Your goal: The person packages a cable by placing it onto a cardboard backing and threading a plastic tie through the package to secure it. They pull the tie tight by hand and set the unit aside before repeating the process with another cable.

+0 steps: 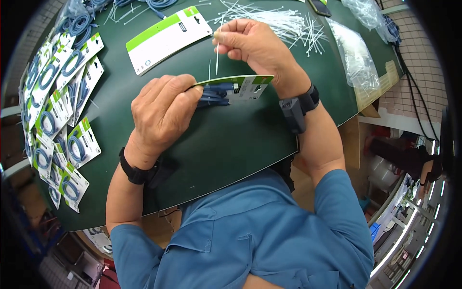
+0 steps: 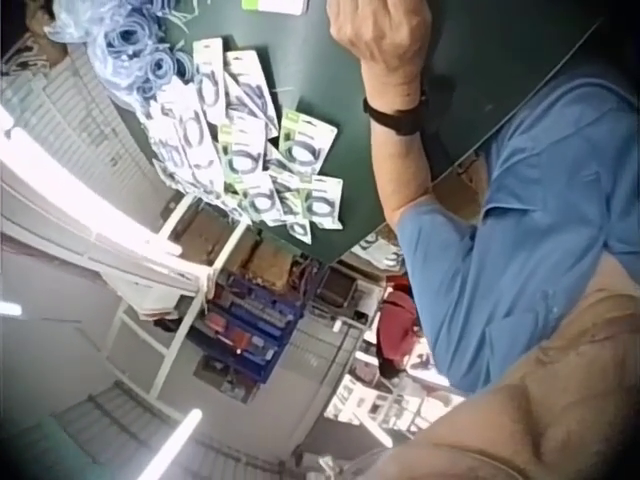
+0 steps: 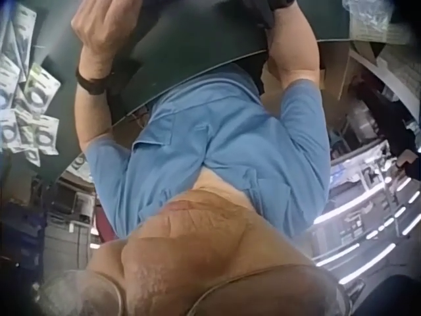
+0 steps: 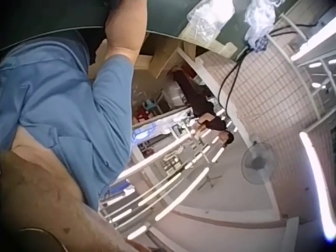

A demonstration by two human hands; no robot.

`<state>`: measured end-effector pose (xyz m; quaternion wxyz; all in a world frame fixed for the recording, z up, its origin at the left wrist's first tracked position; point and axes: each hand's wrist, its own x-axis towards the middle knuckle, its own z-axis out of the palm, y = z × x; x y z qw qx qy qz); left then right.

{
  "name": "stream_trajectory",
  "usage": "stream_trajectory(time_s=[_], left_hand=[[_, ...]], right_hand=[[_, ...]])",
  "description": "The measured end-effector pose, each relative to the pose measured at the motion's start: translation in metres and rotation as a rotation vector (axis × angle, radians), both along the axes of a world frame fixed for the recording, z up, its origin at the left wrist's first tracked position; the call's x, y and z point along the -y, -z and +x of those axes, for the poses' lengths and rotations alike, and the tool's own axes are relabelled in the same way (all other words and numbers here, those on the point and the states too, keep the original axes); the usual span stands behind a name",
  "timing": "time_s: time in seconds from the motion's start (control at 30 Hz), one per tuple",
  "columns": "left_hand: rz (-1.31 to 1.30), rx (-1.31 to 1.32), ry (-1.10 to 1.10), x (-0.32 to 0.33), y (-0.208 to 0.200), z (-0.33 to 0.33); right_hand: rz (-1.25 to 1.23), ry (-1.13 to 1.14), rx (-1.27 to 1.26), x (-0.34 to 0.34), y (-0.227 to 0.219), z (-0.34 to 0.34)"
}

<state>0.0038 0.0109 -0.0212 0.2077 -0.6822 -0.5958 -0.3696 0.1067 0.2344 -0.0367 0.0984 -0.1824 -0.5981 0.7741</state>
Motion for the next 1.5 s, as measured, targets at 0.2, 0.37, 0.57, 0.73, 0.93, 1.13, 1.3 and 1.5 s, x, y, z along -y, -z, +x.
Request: stream_trajectory(time_s=[0.2, 0.37, 0.57, 0.73, 0.93, 1.13, 1.3, 1.5], left_hand=[[0.016, 0.005, 0.021, -0.002, 0.004, -0.002], [0.005, 0.004, 0.021, -0.003, 0.004, -0.002], [-0.012, 0.001, 0.013, -0.002, 0.004, -0.001], [-0.017, 0.003, 0.011, -0.001, 0.005, -0.002], [-0.007, 0.001, 0.013, -0.002, 0.006, -0.003], [-0.051, -0.030, 0.003, -0.001, -0.001, -0.001], [-0.064, -0.033, 0.003, -0.001, -0.006, 0.003], [-0.150, -0.009, 0.046, 0.000, -0.013, 0.003]], right_hand=[[-0.084, 0.028, 0.025, 0.000, 0.006, -0.007], [-0.130, -0.019, 0.086, 0.007, -0.006, -0.006], [-0.079, -0.084, 0.116, 0.011, -0.011, -0.004], [-0.084, -0.102, 0.091, 0.013, -0.008, -0.005], [0.011, -0.210, 0.097, 0.011, -0.010, -0.005], [0.186, -0.422, -0.052, 0.018, -0.026, 0.005], [0.001, -0.383, -0.026, 0.017, -0.031, 0.005], [-0.267, -0.392, 0.133, 0.008, -0.025, 0.005]])
